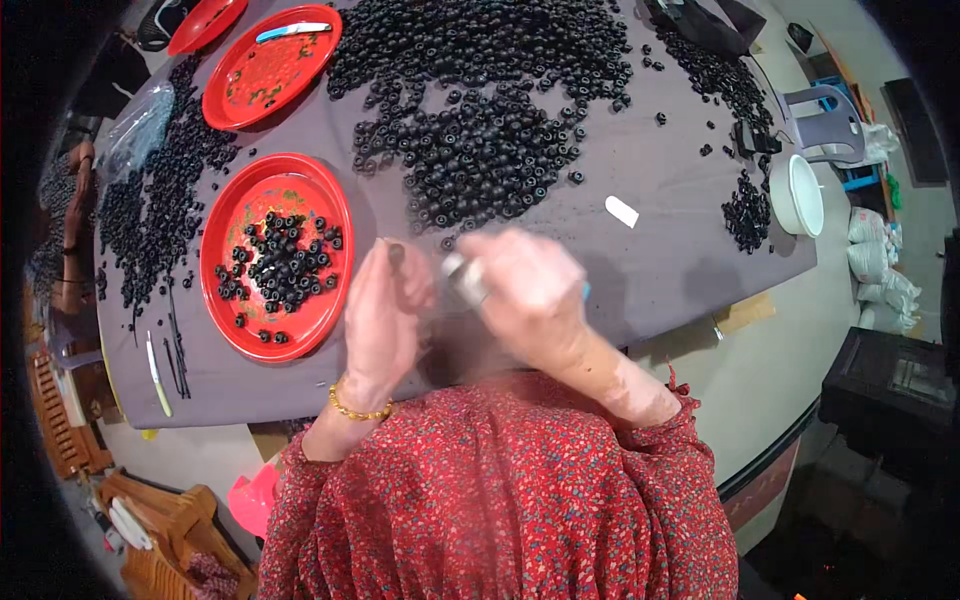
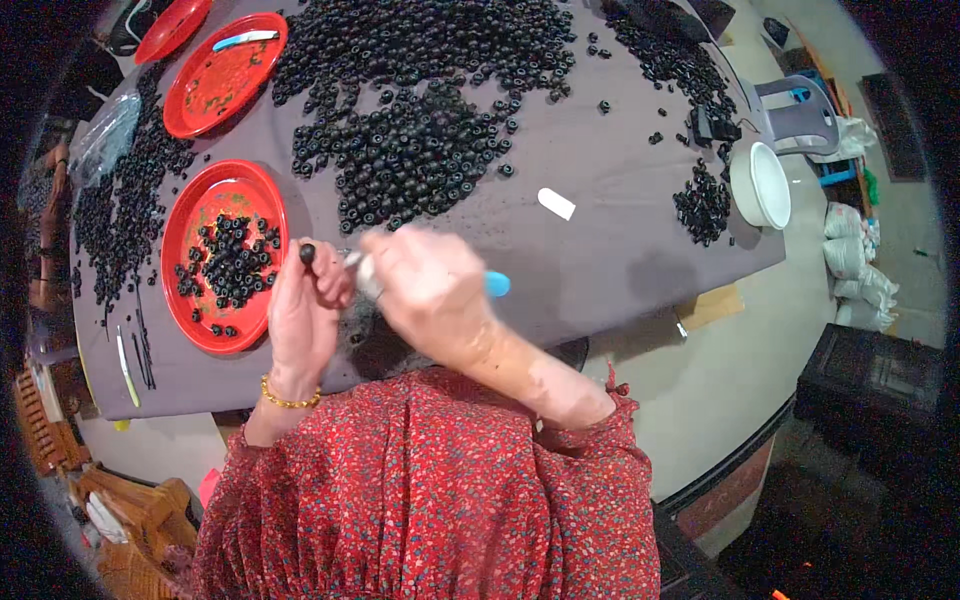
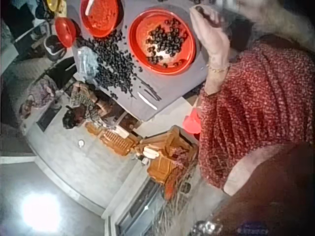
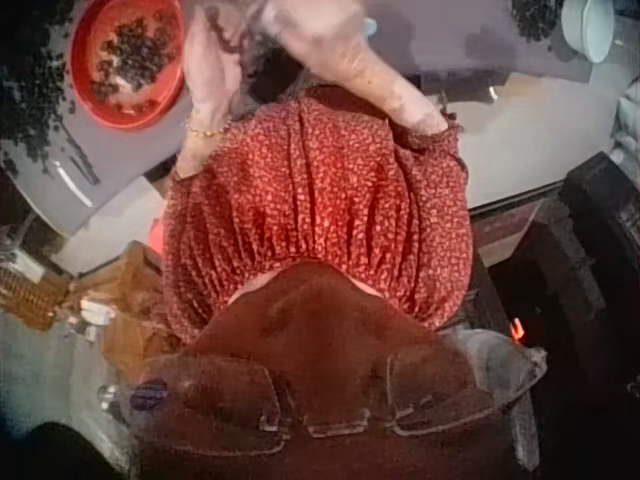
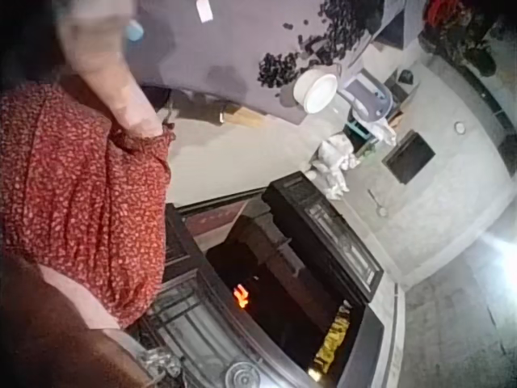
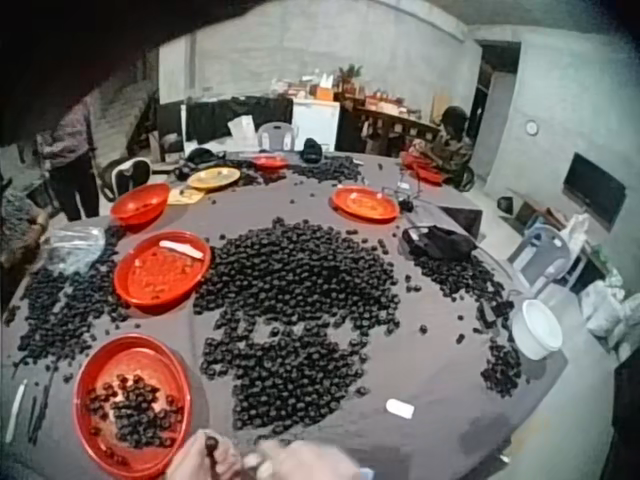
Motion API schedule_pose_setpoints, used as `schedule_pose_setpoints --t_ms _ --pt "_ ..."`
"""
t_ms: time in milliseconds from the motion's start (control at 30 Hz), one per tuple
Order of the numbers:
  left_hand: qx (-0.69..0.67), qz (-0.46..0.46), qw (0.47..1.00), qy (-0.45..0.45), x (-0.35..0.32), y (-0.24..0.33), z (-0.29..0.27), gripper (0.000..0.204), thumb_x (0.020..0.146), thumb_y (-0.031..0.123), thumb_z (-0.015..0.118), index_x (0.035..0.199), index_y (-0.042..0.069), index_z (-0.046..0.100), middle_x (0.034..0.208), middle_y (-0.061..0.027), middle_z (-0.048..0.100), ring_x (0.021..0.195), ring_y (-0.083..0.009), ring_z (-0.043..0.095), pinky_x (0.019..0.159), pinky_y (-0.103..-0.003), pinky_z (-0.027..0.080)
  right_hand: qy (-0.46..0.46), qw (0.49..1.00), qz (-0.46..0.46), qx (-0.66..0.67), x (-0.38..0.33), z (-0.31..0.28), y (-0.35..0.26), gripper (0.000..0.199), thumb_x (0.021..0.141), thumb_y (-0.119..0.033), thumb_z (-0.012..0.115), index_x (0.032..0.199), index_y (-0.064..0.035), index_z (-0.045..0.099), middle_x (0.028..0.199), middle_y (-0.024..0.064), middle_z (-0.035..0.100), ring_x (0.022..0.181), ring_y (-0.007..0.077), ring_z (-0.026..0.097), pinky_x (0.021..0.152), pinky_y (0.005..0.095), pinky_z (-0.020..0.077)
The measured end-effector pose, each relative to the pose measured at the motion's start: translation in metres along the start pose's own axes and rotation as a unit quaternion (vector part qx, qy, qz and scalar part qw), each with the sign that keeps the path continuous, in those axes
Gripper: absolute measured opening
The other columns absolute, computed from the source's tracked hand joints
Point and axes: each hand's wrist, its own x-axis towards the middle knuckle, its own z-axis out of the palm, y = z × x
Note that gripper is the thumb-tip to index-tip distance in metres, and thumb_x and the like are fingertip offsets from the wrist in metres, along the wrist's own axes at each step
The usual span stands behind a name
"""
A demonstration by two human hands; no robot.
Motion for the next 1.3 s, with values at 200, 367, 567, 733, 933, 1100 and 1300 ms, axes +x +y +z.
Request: schedule_pose_setpoints --t_ms 200,367,567,733,933,1100,1300 --pt "0.060 0.073 0.994 0.059 -0.010 0.034 -0.039 0.027 0.097 0.029 0.038 0.079 0.009 0.041 0.068 0.0017 0.034 0.061 -0.0092 0.031 0.059 -0.026 0.030 -0.030 0.952 0.282 -0.119 0.009 -0.009 0.087 0.023 0.081 -0.022 0.062 0.094 -0.0025 0.060 0.092 0.0158 0.062 0.084 0.0343 0.059 0.072 0.0411 0.0471" --pt "-0.103 0.026 0.994 0.017 -0.010 0.032 -0.029 0.026 0.097 0.027 0.037 0.089 0.006 0.051 0.066 -0.0001 0.040 0.057 -0.0105 0.036 0.055 -0.027 0.034 -0.047 0.939 0.302 -0.158 -0.001 -0.019 0.109 0.024 0.083 -0.020 0.060 0.097 -0.0016 0.060 0.091 0.0156 0.061 0.082 0.0307 0.059 0.073 0.0364 0.0459" --pt "-0.042 0.026 0.996 -0.075 -0.010 0.030 -0.002 0.041 0.098 0.035 0.029 0.069 0.007 0.036 0.061 -0.0002 0.031 0.056 -0.0115 0.031 0.053 -0.026 0.031 -0.058 0.981 0.187 0.013 0.031 -0.021 0.006 0.015 0.081 -0.014 0.060 0.091 -0.0027 0.060 0.086 0.0119 0.060 0.078 0.0248 0.059 0.069 0.0319 0.0449" --pt "-0.050 0.045 0.990 -0.125 -0.010 0.024 -0.003 0.033 0.098 0.030 0.032 0.076 0.007 0.040 0.067 -0.0012 0.037 0.061 -0.0117 0.035 0.058 -0.026 0.033 -0.087 0.992 0.061 0.064 0.034 -0.005 -0.030 0.017 0.076 -0.017 0.066 0.081 -0.0040 0.057 0.072 0.0093 0.057 0.062 0.0252 0.057 0.055 0.0344 0.0445" --pt "0.013 0.064 0.994 -0.092 -0.012 0.021 -0.001 0.031 0.098 0.029 0.031 0.082 0.007 0.045 0.075 0.0002 0.042 0.067 -0.0090 0.039 0.062 -0.025 0.035 -0.065 0.997 0.011 0.041 0.040 0.004 -0.041 0.031 0.073 -0.031 0.070 0.072 -0.0065 0.051 0.063 0.0052 0.051 0.055 0.0221 0.054 0.049 0.0349 0.0426" --pt "0.034 0.059 0.997 -0.039 -0.017 0.020 0.001 0.030 0.098 0.030 0.035 0.096 0.004 0.052 0.084 -0.0006 0.051 0.076 -0.0075 0.046 0.067 -0.024 0.038 -0.061 0.998 -0.010 0.008 0.042 0.008 -0.044 0.038 0.070 -0.039 0.070 0.071 -0.0078 0.050 0.061 0.0040 0.047 0.053 0.0216 0.052 0.048 0.0342 0.0415" --pt "0.020 0.060 0.998 -0.024 -0.016 0.013 0.002 0.030 0.096 0.030 0.040 0.102 0.005 0.054 0.086 0.0004 0.054 0.077 -0.0060 0.048 0.067 -0.022 0.039 -0.082 0.996 0.018 -0.008 0.042 0.009 -0.046 0.034 0.071 -0.033 0.070 0.075 -0.0052 0.051 0.064 0.0067 0.049 0.058 0.0257 0.053 0.051 0.0363 0.0417"
